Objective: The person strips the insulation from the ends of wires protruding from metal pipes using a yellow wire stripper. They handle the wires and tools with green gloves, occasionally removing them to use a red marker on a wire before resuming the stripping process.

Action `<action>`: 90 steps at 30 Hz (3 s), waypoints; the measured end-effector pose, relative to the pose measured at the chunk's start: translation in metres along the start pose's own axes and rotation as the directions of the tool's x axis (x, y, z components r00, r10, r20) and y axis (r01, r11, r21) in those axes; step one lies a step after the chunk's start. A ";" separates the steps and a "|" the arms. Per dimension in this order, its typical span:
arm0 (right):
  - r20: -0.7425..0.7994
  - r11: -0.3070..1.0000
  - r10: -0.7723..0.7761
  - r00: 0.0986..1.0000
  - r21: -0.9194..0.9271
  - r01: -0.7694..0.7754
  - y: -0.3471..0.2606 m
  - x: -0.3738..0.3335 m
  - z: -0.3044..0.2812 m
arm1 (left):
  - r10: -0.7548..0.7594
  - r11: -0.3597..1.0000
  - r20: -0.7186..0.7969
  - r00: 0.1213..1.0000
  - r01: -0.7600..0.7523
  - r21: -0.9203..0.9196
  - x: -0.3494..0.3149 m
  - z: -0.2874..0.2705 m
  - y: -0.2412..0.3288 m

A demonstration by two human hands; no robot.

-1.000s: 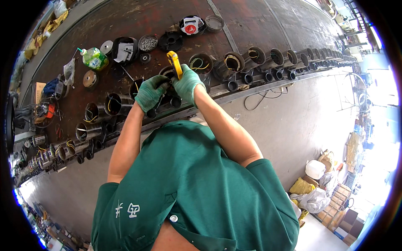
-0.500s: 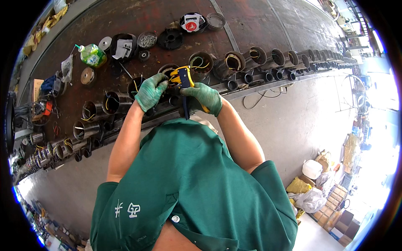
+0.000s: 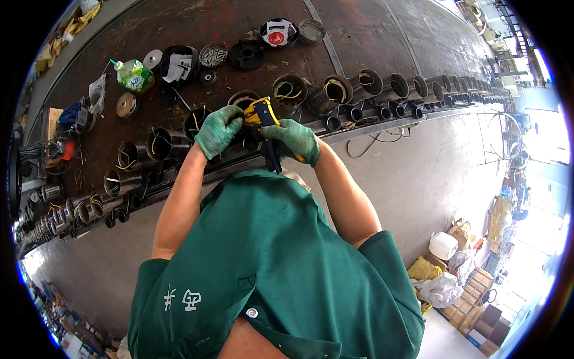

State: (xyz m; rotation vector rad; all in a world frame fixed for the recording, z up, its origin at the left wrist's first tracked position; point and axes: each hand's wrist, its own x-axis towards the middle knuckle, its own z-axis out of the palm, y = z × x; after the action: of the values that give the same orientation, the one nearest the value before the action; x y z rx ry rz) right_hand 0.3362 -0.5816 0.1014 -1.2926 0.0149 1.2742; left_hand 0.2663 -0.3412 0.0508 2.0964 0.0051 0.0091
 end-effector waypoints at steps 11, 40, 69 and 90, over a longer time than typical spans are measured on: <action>-0.092 0.950 -0.181 0.979 0.241 0.199 0.024 -0.002 0.010 | -0.065 0.996 0.027 0.998 0.066 -0.055 0.003 0.001 -0.008; -0.125 0.894 0.118 0.985 -0.420 -0.160 -0.039 0.010 0.007 | -0.270 0.940 0.114 0.956 0.287 -0.182 0.008 -0.009 0.010; -0.419 0.939 -0.208 0.884 0.166 0.300 0.051 -0.070 -0.023 | 0.081 0.989 -0.141 0.987 -0.097 -0.109 0.016 0.002 0.017; -0.109 0.979 -0.198 0.974 0.022 0.201 0.006 -0.058 -0.151 | -0.257 0.943 0.101 0.961 0.272 -0.191 0.129 0.066 0.062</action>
State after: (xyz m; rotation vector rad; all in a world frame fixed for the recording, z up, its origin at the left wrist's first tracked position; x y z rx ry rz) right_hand 0.4019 -0.7282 0.0776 -1.2982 -0.0180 1.0292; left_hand 0.3955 -0.4283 0.0718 1.8749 0.2324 -0.2232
